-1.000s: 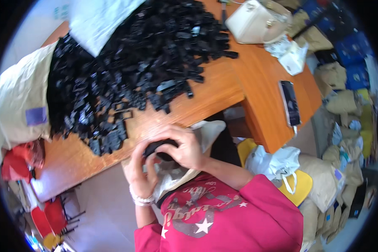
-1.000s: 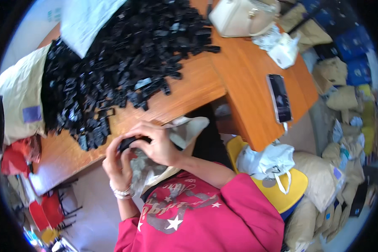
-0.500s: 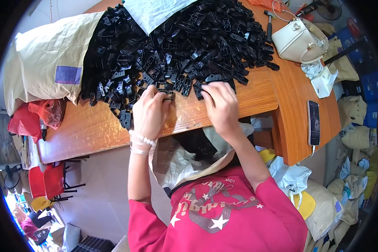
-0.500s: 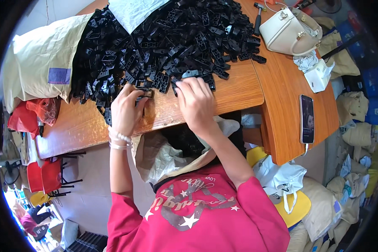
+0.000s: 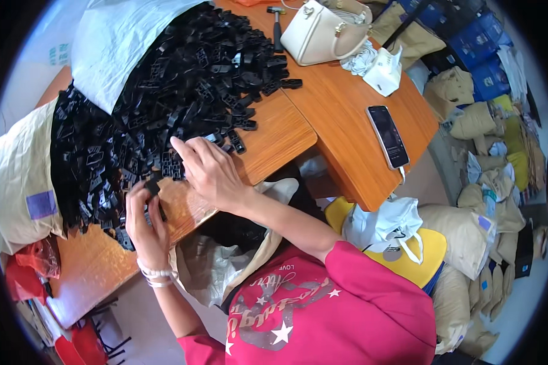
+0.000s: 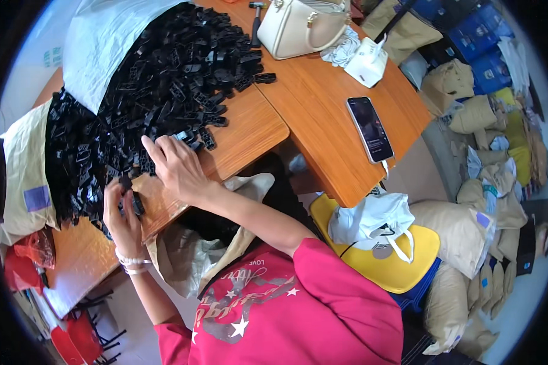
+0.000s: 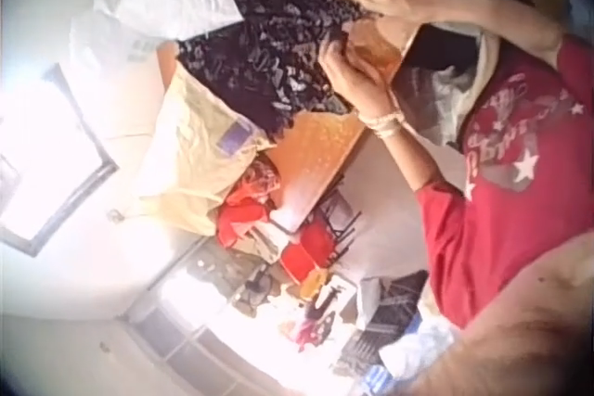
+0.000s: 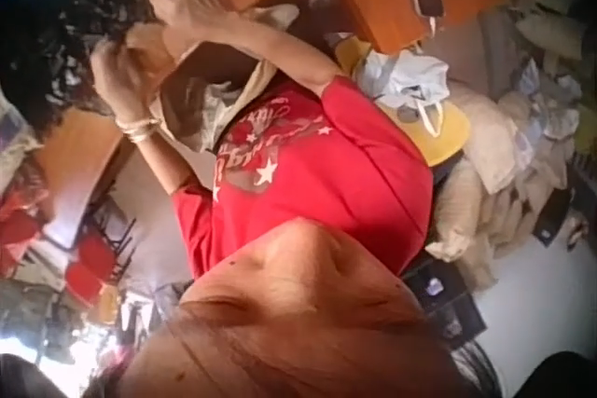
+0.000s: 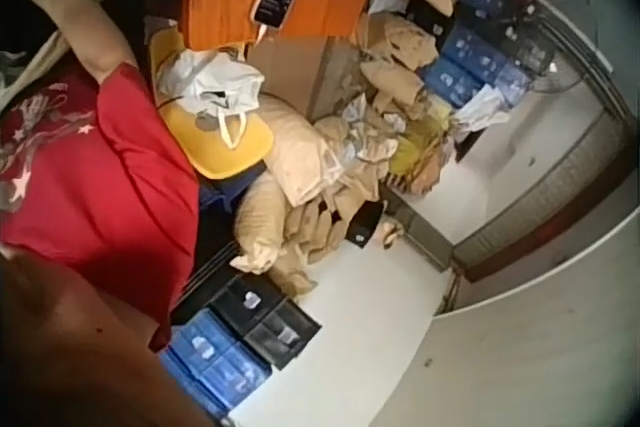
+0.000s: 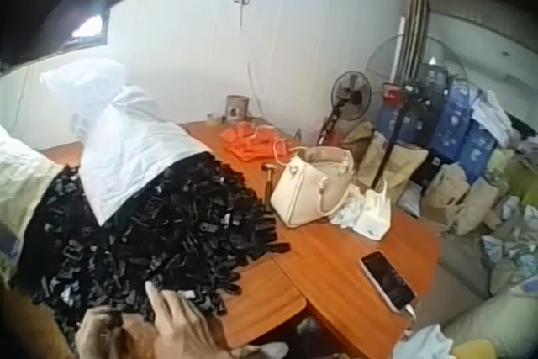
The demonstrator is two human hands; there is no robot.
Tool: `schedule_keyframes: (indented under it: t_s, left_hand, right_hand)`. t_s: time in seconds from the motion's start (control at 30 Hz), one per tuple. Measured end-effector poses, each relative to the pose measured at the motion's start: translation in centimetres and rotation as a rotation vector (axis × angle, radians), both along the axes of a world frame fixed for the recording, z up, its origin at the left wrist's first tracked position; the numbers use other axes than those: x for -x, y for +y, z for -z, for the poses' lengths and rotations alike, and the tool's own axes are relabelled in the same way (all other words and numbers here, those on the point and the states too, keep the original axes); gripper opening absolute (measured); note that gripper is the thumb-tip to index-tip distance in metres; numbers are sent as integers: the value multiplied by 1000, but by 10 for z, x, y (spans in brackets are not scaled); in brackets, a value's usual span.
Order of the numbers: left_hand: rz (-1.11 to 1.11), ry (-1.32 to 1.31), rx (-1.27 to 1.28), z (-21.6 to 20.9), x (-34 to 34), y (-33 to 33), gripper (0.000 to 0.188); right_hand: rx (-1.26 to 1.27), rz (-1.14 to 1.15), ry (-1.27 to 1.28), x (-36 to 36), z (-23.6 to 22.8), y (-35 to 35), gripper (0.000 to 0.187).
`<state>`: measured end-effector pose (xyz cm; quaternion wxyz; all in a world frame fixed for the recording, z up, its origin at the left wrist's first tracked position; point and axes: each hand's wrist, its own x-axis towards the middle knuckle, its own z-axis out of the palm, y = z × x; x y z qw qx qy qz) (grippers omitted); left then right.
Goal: Picking up black plastic components from a desk and placing them into a paper bag.
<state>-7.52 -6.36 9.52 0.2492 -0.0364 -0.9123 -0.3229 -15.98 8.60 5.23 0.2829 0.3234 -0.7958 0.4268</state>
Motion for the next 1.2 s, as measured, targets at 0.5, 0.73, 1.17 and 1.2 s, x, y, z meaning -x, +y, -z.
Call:
schedule_keyframes:
  t_s: [0.5, 0.73, 1.17, 1.2]
  left_hand:
    - [13, -391, -952, 19, -38, 41, 28]
    - [45, -524, -1047, 8, -43, 35, 25]
    - [53, -300, -588, 11, -52, 52, 35]
    - [28, -330, -677, 10, -54, 52, 35]
  right_hand:
    - [411, -512, -842, -51, -21, 46, 23]
    - [346, -512, -811, -55, -14, 50, 25]
    - [299, -480, -834, -61, -2, 48, 34]
    - [314, -477, -825, -61, -5, 46, 32]
